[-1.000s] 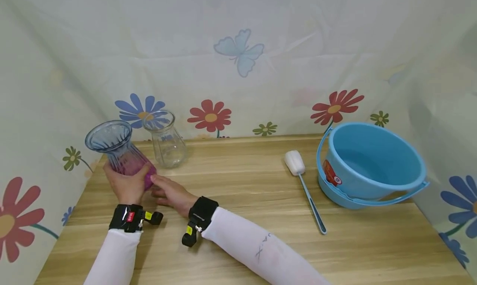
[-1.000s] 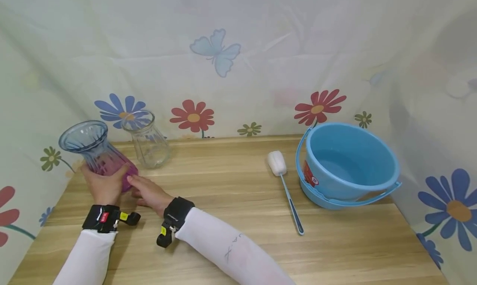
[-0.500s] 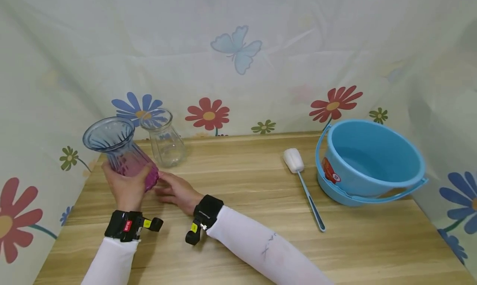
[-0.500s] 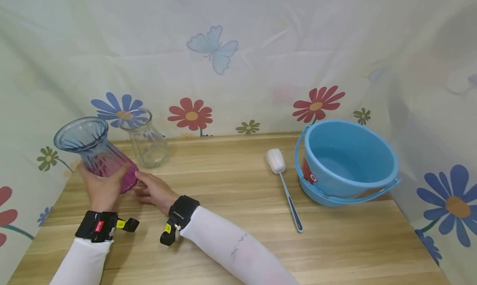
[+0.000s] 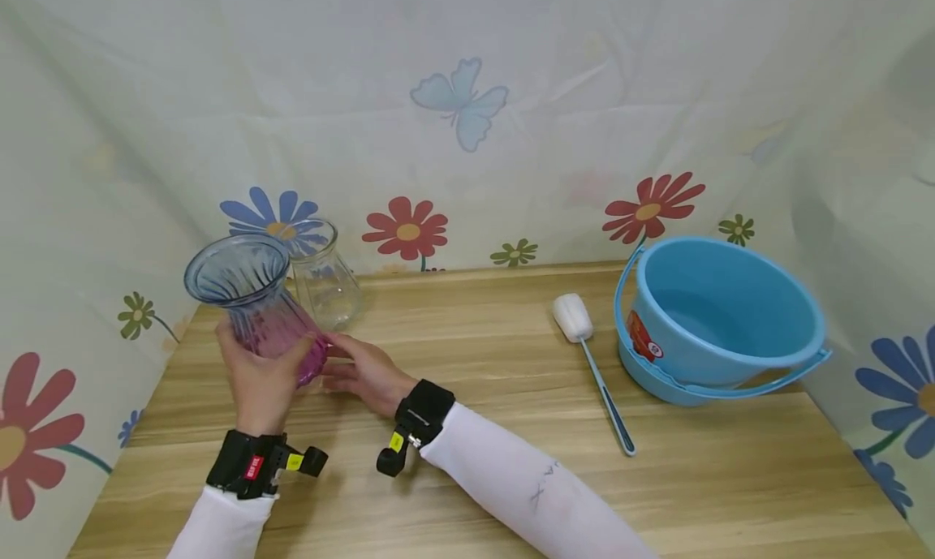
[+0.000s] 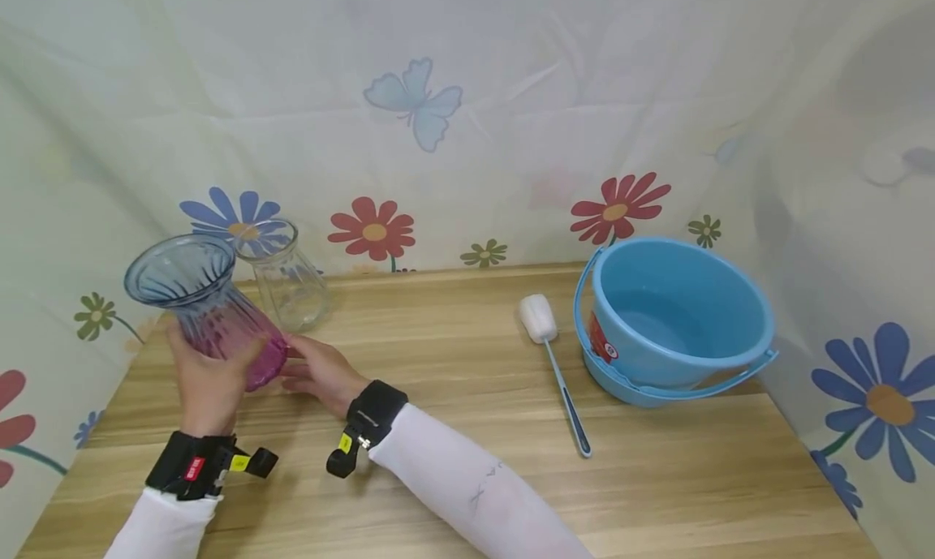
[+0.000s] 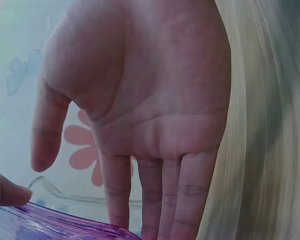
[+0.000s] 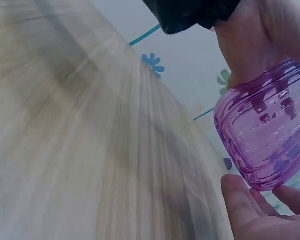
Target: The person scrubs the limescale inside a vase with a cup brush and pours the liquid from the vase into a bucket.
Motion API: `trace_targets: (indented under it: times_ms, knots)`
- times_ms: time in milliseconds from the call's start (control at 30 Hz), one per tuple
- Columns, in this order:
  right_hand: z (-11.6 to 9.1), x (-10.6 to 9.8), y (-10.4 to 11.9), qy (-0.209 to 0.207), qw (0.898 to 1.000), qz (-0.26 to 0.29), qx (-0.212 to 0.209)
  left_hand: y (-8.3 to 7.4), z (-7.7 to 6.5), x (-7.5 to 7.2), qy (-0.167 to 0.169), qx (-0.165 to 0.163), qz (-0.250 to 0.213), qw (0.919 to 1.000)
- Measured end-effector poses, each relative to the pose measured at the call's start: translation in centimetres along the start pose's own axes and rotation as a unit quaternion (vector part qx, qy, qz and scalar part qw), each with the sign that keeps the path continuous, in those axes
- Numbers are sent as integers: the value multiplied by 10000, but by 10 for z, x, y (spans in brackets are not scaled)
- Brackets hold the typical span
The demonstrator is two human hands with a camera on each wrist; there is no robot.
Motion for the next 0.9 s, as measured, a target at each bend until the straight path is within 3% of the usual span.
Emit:
trace_targets:
  times_ms: [367,900]
  knots:
    - [-17,-18,17,-51,9991,-371,-190,-10,-11,18,382,180,-525,9977]
    - [-66,-47,42,-114,9959,-866,-254,-24,-42,51,1379,477,-409,9884]
Point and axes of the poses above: each hand's wrist, its own z-axis towards the middle knuckle, its own x-axis out of the palm, y = z × x, the point moved 4 cm from there along z, towards the middle knuckle, and after that the axes turned 10 degrees about z, right-handed, at the moved point
